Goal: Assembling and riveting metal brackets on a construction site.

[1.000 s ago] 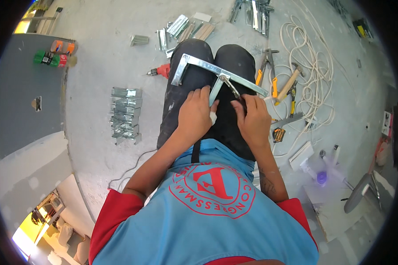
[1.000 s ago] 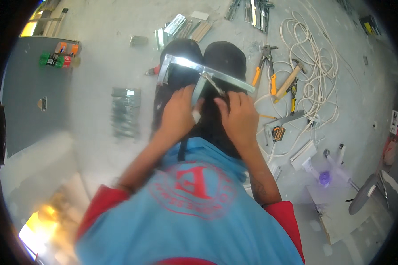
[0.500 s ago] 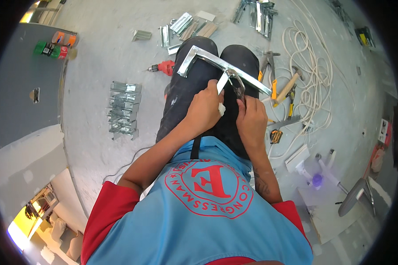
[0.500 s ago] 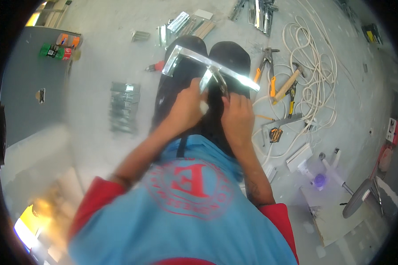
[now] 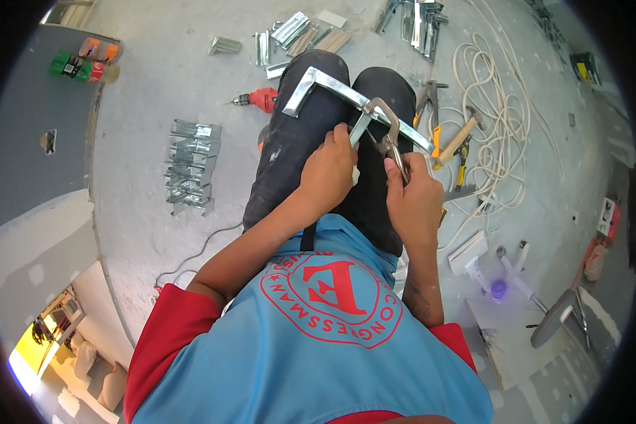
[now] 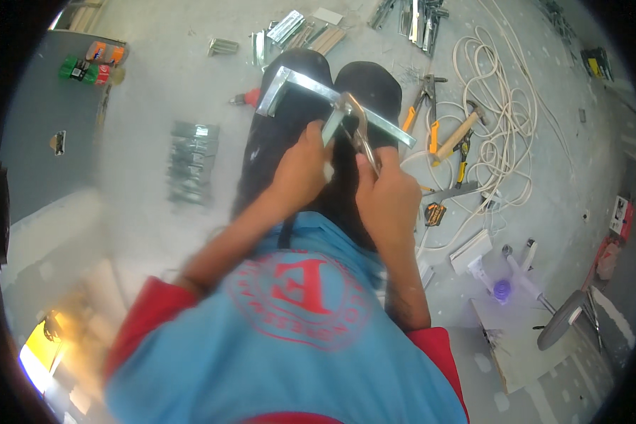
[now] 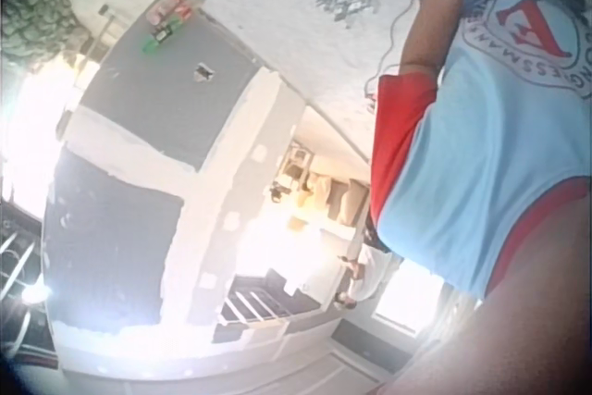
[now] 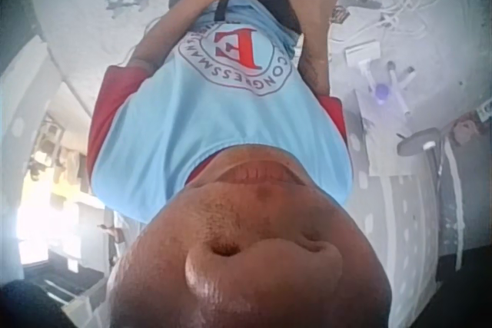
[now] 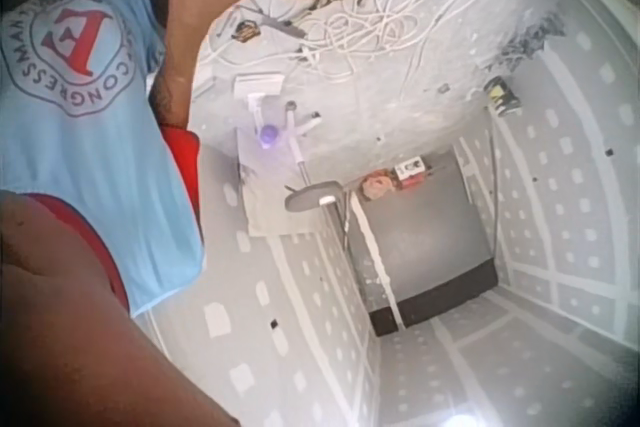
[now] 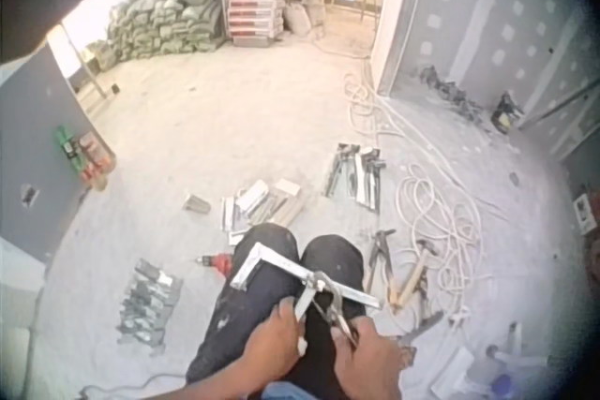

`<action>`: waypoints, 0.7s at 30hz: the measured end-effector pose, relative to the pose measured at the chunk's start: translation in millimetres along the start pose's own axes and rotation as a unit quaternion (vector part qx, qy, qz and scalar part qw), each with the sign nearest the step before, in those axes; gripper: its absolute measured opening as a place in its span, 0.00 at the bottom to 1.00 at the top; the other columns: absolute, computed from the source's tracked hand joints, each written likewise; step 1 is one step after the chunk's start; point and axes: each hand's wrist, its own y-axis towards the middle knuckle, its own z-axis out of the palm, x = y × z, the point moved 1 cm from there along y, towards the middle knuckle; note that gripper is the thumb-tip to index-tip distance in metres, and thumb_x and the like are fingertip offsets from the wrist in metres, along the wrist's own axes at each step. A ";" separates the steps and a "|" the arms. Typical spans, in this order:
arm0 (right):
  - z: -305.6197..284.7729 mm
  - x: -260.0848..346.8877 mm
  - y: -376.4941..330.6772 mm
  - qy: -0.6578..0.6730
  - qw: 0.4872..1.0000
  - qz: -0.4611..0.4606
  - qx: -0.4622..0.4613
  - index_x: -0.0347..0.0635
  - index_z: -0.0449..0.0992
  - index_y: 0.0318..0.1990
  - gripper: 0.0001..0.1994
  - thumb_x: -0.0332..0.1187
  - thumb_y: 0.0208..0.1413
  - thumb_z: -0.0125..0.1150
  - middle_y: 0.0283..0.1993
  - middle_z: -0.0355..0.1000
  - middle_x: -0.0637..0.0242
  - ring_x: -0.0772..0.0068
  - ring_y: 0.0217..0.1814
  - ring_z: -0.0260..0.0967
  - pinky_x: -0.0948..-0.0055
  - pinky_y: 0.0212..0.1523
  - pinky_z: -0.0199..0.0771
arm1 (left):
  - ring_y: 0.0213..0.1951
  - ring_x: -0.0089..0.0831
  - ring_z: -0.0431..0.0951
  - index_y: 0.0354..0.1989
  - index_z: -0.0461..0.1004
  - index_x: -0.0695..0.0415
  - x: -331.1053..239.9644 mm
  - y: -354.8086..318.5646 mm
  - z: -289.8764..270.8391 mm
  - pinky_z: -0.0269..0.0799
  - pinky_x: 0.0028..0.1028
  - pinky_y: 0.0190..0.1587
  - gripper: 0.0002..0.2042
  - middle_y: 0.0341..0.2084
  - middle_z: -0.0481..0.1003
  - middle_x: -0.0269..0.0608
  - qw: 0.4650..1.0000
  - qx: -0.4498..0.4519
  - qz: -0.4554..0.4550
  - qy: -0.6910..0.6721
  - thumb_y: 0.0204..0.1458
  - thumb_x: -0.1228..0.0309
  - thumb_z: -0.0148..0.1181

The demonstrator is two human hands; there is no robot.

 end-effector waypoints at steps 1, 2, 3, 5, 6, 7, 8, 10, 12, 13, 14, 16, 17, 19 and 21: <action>-4.3 1.2 1.6 0.006 1.000 -0.008 0.015 0.41 0.70 0.39 0.12 0.40 0.60 0.58 0.28 0.74 0.49 0.40 0.30 0.72 0.49 0.32 0.69 | 0.34 0.60 0.78 0.48 0.60 0.66 -0.1 -0.7 0.2 0.75 0.48 0.37 0.15 0.36 0.73 0.62 1.000 -0.012 0.008 -0.001 0.60 0.69 0.53; -5.5 0.0 2.6 0.005 1.000 -0.007 0.016 0.41 0.70 0.39 0.12 0.40 0.60 0.58 0.28 0.74 0.49 0.40 0.30 0.72 0.49 0.32 0.69 | 0.34 0.60 0.78 0.48 0.60 0.66 -1.1 -0.6 -0.6 0.75 0.48 0.37 0.15 0.36 0.73 0.62 1.000 -0.011 0.008 -0.003 0.60 0.69 0.53; -6.0 -0.3 4.7 -0.002 0.999 -0.031 0.014 0.39 0.69 0.40 0.11 0.38 0.60 0.58 0.31 0.73 0.48 0.39 0.34 0.71 0.49 0.34 0.68 | 0.34 0.60 0.78 0.48 0.60 0.65 -2.6 0.1 -2.8 0.75 0.48 0.36 0.15 0.36 0.73 0.61 1.000 -0.005 0.007 0.001 0.59 0.69 0.54; -5.0 0.1 4.5 -0.009 0.998 -0.057 0.012 0.38 0.68 0.41 0.11 0.37 0.60 0.57 0.34 0.71 0.46 0.38 0.38 0.70 0.49 0.35 0.68 | 0.34 0.59 0.78 0.47 0.60 0.65 -3.0 0.2 -3.4 0.75 0.48 0.36 0.15 0.36 0.73 0.61 1.000 -0.002 0.006 0.005 0.59 0.69 0.54; -2.1 -0.9 1.0 -0.005 0.998 -0.061 0.015 0.36 0.67 0.42 0.11 0.35 0.60 0.57 0.39 0.69 0.46 0.37 0.41 0.68 0.49 0.37 0.68 | 0.34 0.59 0.78 0.47 0.60 0.64 -2.9 -0.7 -1.8 0.75 0.48 0.36 0.15 0.36 0.73 0.61 1.000 -0.005 0.006 0.002 0.59 0.69 0.54; 2.1 -2.8 -0.8 0.000 0.998 -0.065 0.018 0.34 0.66 0.43 0.11 0.33 0.60 0.57 0.43 0.66 0.45 0.37 0.45 0.67 0.49 0.39 0.67 | 0.34 0.59 0.78 0.47 0.60 0.64 -3.1 -0.9 -1.0 0.75 0.48 0.36 0.15 0.36 0.73 0.61 1.000 -0.008 0.007 0.000 0.59 0.69 0.54; 13.4 -9.1 -3.1 0.002 0.997 -0.068 0.020 0.34 0.66 0.43 0.11 0.33 0.60 0.57 0.43 0.66 0.45 0.37 0.45 0.67 0.49 0.39 0.67 | 0.34 0.59 0.78 0.47 0.60 0.64 -2.4 -2.2 -2.3 0.75 0.48 0.36 0.15 0.36 0.73 0.61 1.000 -0.010 0.004 0.003 0.59 0.69 0.54; 29.2 -24.2 -6.4 0.041 0.991 -0.121 -0.041 0.34 0.63 0.43 0.12 0.30 0.59 0.57 0.48 0.62 0.47 0.35 0.47 0.65 0.48 0.40 0.67 | 0.38 0.64 0.75 0.52 0.59 0.66 -5.8 -0.6 -3.0 0.71 0.52 0.38 0.17 0.40 0.72 0.65 1.000 0.013 -0.009 -0.026 0.59 0.70 0.53; 14.5 -16.4 -8.9 0.038 0.992 -0.120 -0.029 0.34 0.63 0.43 0.11 0.29 0.59 0.56 0.48 0.62 0.48 0.35 0.46 0.65 0.48 0.40 0.68 | 0.37 0.64 0.75 0.50 0.60 0.65 -5.6 -1.2 -6.4 0.71 0.52 0.37 0.16 0.39 0.72 0.65 0.999 0.030 -0.009 -0.016 0.59 0.70 0.53; 4.5 -11.5 -7.2 0.034 0.992 -0.116 -0.020 0.35 0.62 0.43 0.10 0.29 0.60 0.56 0.48 0.61 0.49 0.35 0.45 0.66 0.49 0.40 0.68 | 0.36 0.64 0.74 0.47 0.60 0.64 -6.1 0.4 -7.8 0.70 0.52 0.37 0.14 0.38 0.72 0.65 0.999 0.050 -0.005 -0.007 0.58 0.71 0.54; -4.7 -7.2 -5.9 0.035 0.992 -0.117 -0.018 0.35 0.62 0.43 0.10 0.29 0.60 0.56 0.48 0.61 0.49 0.35 0.45 0.66 0.49 0.40 0.68 | 0.36 0.64 0.74 0.47 0.60 0.64 -5.8 -2.1 -11.4 0.70 0.52 0.37 0.14 0.38 0.72 0.65 0.999 0.049 -0.008 -0.006 0.58 0.71 0.54; -19.3 -4.9 -1.3 -0.011 0.993 -0.092 0.076 0.36 0.62 0.43 0.09 0.25 0.58 0.54 0.45 0.62 0.49 0.36 0.45 0.66 0.49 0.39 0.69 | 0.35 0.62 0.75 0.42 0.60 0.63 -7.8 -1.0 -15.9 0.70 0.51 0.36 0.12 0.34 0.73 0.64 0.998 0.067 0.005 0.007 0.55 0.73 0.56; -18.5 -5.5 -1.2 -0.012 0.993 -0.092 0.076 0.36 0.62 0.43 0.09 0.25 0.58 0.54 0.45 0.62 0.49 0.36 0.45 0.66 0.49 0.39 0.69 | 0.35 0.62 0.75 0.42 0.60 0.63 -9.2 -0.5 -18.7 0.70 0.51 0.36 0.12 0.34 0.73 0.64 0.998 0.068 0.005 0.007 0.55 0.73 0.56; -12.8 -8.0 -2.3 -0.074 0.989 -0.085 0.097 0.37 0.63 0.43 0.08 0.21 0.56 0.51 0.44 0.64 0.49 0.37 0.43 0.67 0.49 0.39 0.69 | 0.34 0.61 0.75 0.39 0.61 0.64 -12.7 1.3 -26.4 0.70 0.51 0.36 0.12 0.30 0.74 0.62 0.997 0.068 0.018 0.033 0.54 0.72 0.57; -1.8 -10.3 -8.8 -0.069 0.990 -0.100 0.070 0.37 0.64 0.43 0.08 0.21 0.56 0.50 0.43 0.64 0.49 0.37 0.43 0.67 0.49 0.39 0.69 | 0.33 0.61 0.76 0.38 0.61 0.65 -19.2 5.1 -39.1 0.70 0.52 0.36 0.12 0.28 0.74 0.62 0.996 0.082 0.026 0.036 0.55 0.71 0.56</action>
